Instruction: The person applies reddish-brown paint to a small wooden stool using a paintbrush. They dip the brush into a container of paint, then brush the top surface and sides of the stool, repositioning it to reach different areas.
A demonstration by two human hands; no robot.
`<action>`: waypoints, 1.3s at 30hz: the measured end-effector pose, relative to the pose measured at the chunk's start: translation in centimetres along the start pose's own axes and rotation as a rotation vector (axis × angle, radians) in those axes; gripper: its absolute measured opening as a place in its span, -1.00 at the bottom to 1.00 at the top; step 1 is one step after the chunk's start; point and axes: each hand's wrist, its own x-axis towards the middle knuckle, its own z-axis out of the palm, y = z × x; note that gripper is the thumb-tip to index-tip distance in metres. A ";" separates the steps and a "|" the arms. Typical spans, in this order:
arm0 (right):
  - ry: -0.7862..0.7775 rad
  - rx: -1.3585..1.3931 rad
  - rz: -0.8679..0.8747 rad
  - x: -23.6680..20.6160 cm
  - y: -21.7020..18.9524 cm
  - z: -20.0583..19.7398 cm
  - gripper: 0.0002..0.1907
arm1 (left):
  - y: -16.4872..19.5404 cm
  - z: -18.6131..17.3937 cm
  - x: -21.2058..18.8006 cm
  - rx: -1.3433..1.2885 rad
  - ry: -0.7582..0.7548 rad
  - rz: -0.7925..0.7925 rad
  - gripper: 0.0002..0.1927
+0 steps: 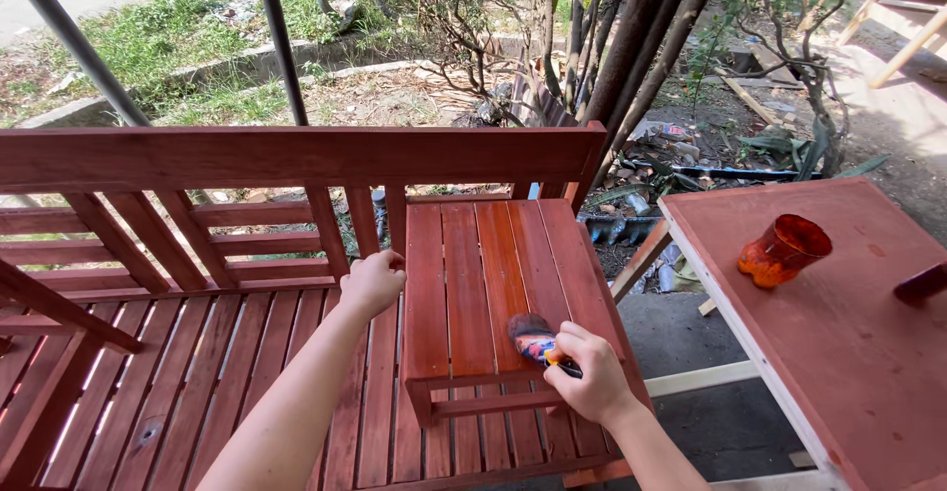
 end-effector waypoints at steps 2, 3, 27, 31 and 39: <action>-0.030 0.035 0.026 -2.0 -1.0 -0.6 -0.79 | 0.2 0.1 -0.8 -0.003 -0.004 -0.003 -0.59; -0.045 0.053 0.039 -2.7 -1.3 -0.9 -0.79 | 0.3 0.0 -1.1 -0.002 -0.004 -0.004 -0.59; 0.573 -0.074 -0.010 17.3 12.8 0.8 -0.87 | -4.2 -1.8 4.9 -0.021 0.061 -0.104 -0.59; 0.587 -0.100 -0.031 20.3 15.0 3.1 -0.79 | -4.6 -1.5 6.3 -0.004 0.055 -0.106 -0.60; 0.432 -0.156 0.052 19.6 16.9 4.9 -0.79 | -4.3 -0.7 6.8 0.034 0.032 -0.079 -0.60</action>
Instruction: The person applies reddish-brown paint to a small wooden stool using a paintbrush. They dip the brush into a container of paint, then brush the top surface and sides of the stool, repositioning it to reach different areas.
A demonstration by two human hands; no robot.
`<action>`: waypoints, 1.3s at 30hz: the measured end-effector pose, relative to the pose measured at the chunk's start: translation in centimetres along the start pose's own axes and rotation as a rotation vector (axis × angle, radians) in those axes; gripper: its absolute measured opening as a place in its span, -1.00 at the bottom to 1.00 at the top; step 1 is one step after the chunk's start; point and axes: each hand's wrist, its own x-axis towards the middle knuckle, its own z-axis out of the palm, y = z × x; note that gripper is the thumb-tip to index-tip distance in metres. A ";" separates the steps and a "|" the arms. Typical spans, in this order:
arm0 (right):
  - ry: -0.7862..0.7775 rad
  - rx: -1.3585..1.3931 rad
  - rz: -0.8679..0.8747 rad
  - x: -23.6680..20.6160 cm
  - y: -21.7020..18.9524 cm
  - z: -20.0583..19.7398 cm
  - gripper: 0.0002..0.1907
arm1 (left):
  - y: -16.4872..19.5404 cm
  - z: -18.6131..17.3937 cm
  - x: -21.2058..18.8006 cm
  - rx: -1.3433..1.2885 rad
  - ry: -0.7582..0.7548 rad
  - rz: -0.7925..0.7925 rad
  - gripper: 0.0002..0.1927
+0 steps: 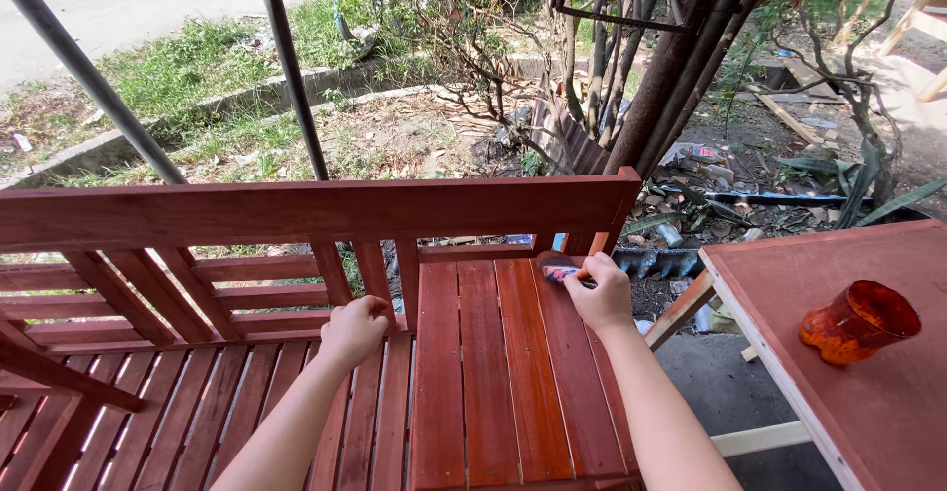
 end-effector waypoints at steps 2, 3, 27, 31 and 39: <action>-0.055 0.010 0.042 -0.4 -0.2 -0.9 -0.80 | 0.5 0.1 -0.1 -0.019 0.005 0.011 -0.60; -0.081 0.016 0.063 -0.7 -0.5 -1.5 -0.80 | 0.8 0.1 -0.4 -0.034 0.007 0.015 -0.59; -0.331 0.200 0.061 -19.0 -12.8 -20.4 -0.78 | 4.8 0.9 -8.2 -0.041 -0.024 0.121 -0.58; -0.317 0.208 0.176 -18.1 -12.1 -22.4 -0.78 | 5.0 0.4 -8.2 -0.059 -0.033 0.118 -0.58; -0.056 0.229 0.405 -8.9 -7.7 -20.1 -0.80 | 3.5 -0.3 -5.5 -0.044 0.001 0.067 -0.59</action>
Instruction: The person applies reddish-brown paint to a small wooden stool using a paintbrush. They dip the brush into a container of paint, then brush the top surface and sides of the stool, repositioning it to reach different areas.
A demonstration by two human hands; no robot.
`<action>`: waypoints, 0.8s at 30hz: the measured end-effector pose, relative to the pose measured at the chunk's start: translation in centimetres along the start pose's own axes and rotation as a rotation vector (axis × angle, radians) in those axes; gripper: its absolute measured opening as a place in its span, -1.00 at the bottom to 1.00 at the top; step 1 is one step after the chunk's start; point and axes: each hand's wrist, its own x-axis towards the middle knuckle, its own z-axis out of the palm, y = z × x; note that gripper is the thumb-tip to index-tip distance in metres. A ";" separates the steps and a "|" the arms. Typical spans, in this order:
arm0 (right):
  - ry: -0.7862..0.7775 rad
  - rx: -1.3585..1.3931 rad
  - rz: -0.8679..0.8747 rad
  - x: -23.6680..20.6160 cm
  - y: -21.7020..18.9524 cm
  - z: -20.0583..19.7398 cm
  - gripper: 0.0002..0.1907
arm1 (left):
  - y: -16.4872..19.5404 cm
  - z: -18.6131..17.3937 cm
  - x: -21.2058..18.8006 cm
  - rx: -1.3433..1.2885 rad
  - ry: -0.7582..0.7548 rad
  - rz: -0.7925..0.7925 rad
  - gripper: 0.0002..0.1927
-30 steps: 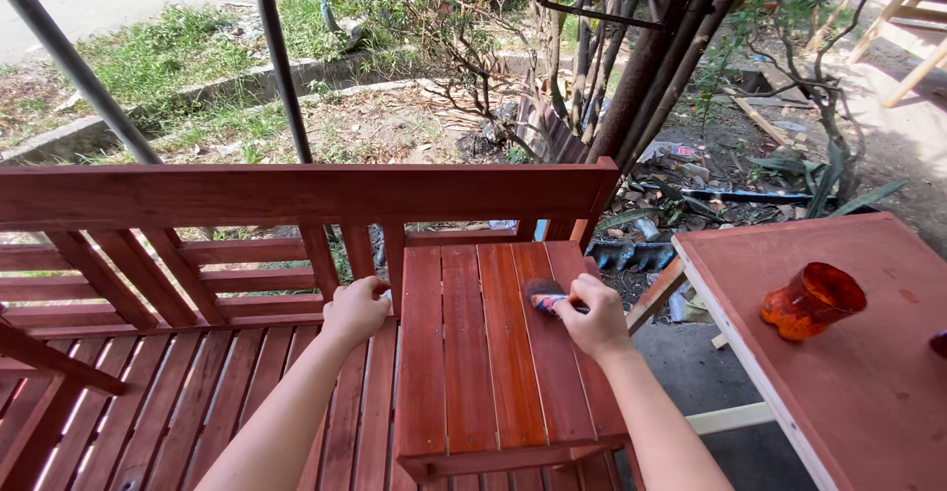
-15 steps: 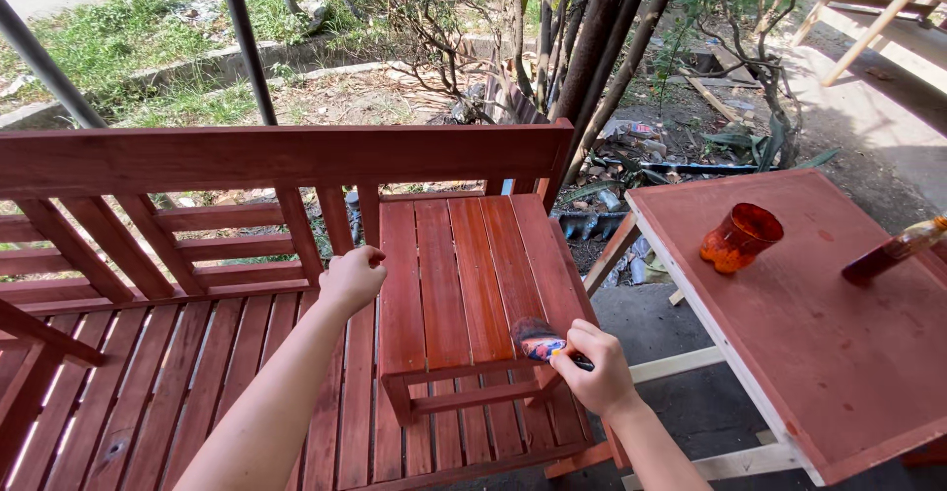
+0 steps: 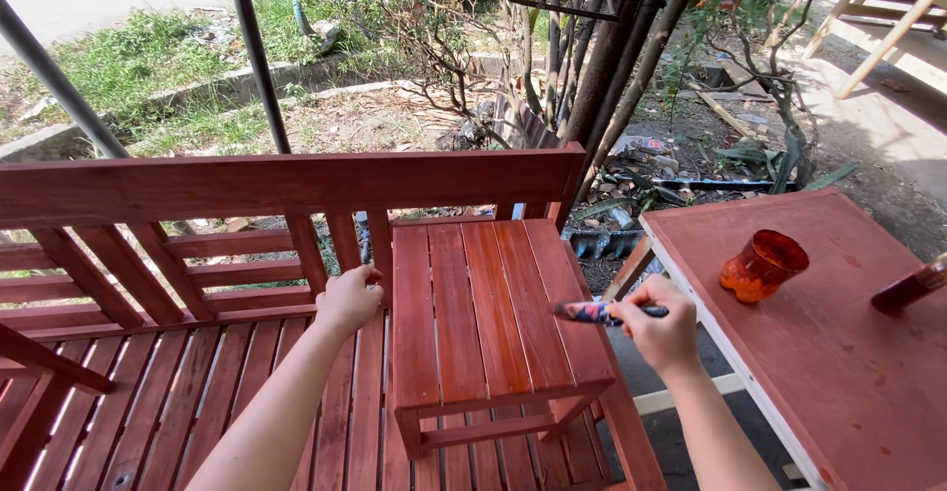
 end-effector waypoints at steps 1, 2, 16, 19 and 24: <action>0.036 -0.045 -0.078 1.7 0.5 0.7 -0.80 | -0.3 0.0 0.5 0.001 0.007 -0.002 -0.59; 0.071 -0.089 -0.157 3.5 1.0 1.7 -0.81 | -0.6 0.0 1.1 0.001 0.009 -0.019 -0.58; 0.201 -0.226 -0.462 17.0 10.2 13.6 -0.84 | -3.2 0.9 5.4 0.044 0.012 -0.112 -0.60; 0.149 -0.240 -0.449 16.3 10.8 13.8 -0.82 | -2.9 1.2 5.5 0.027 0.000 -0.104 -0.58; -0.028 -0.111 -0.009 13.2 10.5 11.6 -0.79 | -2.1 1.7 5.2 -0.017 -0.008 -0.100 -0.59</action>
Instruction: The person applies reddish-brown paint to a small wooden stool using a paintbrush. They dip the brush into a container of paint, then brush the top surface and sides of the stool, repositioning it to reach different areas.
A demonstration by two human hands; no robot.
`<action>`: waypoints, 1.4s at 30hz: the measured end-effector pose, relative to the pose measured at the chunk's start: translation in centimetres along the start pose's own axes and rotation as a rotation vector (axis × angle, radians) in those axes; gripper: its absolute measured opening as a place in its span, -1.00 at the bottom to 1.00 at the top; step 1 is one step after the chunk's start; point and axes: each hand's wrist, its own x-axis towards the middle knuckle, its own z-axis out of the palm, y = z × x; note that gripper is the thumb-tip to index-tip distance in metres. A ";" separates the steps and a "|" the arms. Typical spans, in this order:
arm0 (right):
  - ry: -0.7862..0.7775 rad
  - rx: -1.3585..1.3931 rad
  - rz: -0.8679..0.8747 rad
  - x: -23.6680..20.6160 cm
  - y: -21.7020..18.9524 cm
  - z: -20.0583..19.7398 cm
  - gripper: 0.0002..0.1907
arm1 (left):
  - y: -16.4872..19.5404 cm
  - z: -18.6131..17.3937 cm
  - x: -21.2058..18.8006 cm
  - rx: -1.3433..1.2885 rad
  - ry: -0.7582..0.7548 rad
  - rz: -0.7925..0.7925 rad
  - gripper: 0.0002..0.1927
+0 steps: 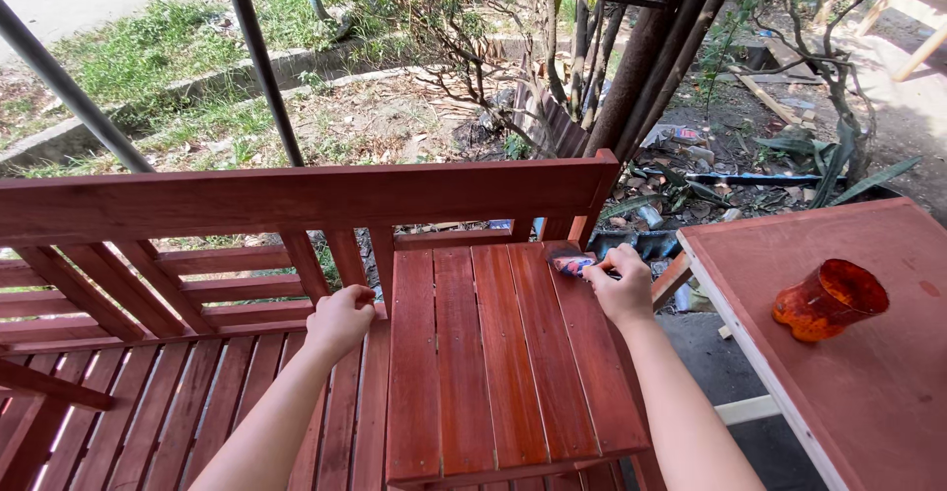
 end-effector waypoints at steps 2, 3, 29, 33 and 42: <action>0.013 -0.073 -0.187 -1.3 -0.3 -1.4 -0.78 | 0.5 0.3 -0.4 -0.009 0.005 0.016 -0.59; 0.020 -0.108 -0.281 -2.0 -0.5 -2.1 -0.77 | 0.8 0.4 -0.5 -0.005 0.007 0.024 -0.58; -0.083 -0.033 -0.180 -23.6 -5.7 -16.9 -0.76 | 4.8 0.1 -8.8 0.025 -0.015 0.156 -0.59; 0.007 0.172 0.001 -20.4 -5.1 -16.8 -0.76 | 3.8 0.1 -7.5 0.000 0.015 0.150 -0.59; 0.253 0.282 0.013 -5.4 -2.4 -8.1 -0.80 | 1.7 0.1 -4.4 0.006 0.043 0.048 -0.61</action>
